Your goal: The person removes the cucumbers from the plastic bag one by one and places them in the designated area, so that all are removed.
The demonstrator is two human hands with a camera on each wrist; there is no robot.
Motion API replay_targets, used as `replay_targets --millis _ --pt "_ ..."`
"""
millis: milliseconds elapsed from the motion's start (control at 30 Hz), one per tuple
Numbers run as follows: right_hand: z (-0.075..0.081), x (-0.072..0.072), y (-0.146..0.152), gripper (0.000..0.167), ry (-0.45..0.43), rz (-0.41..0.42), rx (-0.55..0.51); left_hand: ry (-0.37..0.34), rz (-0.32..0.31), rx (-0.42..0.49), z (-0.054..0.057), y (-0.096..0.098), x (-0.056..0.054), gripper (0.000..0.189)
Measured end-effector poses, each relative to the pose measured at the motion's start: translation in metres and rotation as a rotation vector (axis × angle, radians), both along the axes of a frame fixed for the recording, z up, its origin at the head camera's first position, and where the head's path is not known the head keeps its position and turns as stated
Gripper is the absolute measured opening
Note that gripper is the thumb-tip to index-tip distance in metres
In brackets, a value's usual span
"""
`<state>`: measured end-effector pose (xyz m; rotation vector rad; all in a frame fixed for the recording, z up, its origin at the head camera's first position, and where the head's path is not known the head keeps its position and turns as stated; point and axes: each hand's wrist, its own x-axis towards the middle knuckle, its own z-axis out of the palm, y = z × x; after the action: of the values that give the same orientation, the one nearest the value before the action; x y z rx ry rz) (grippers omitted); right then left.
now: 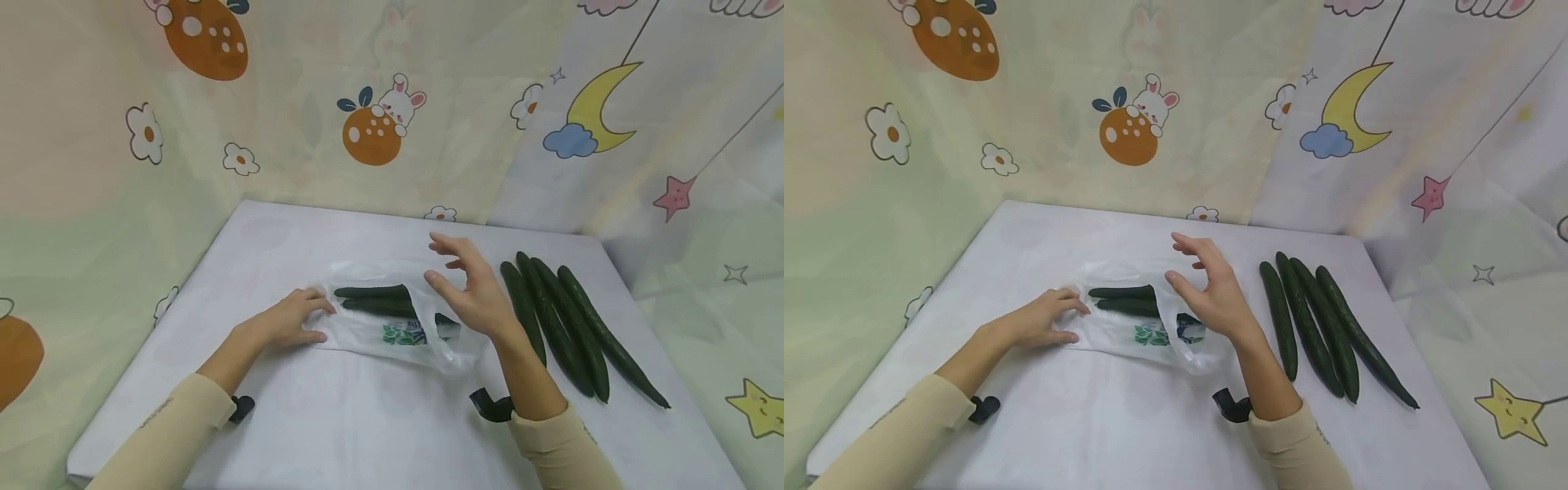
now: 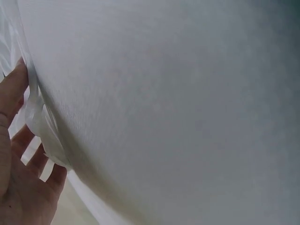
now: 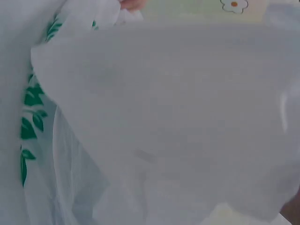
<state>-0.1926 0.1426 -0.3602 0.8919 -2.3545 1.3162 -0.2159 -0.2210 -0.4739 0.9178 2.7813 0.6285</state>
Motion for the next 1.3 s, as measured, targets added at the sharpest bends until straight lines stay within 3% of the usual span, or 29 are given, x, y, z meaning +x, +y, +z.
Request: replay_targets --millis 300,567,867,1100,1300 --pt "0.003 0.011 -0.023 0.06 0.016 0.067 -0.059 0.013 -0.001 0.0 -0.002 0.002 -0.002 0.045" --pt "-0.002 0.015 -0.037 0.06 0.014 0.117 -0.099 0.013 -0.003 0.012 0.002 0.002 -0.001 0.045" --pt "-0.009 0.024 -0.065 0.059 0.049 0.169 -0.086 0.041 -0.004 0.02 0.0 0.002 0.001 0.044" --pt "-0.012 0.034 -0.09 0.057 0.08 0.221 -0.04 -0.01 0.033 0.011 0.0 0.005 0.003 0.046" --pt "-0.012 0.04 -0.112 0.055 0.116 0.262 0.019 -0.002 0.029 -0.003 -0.001 0.006 0.001 0.047"
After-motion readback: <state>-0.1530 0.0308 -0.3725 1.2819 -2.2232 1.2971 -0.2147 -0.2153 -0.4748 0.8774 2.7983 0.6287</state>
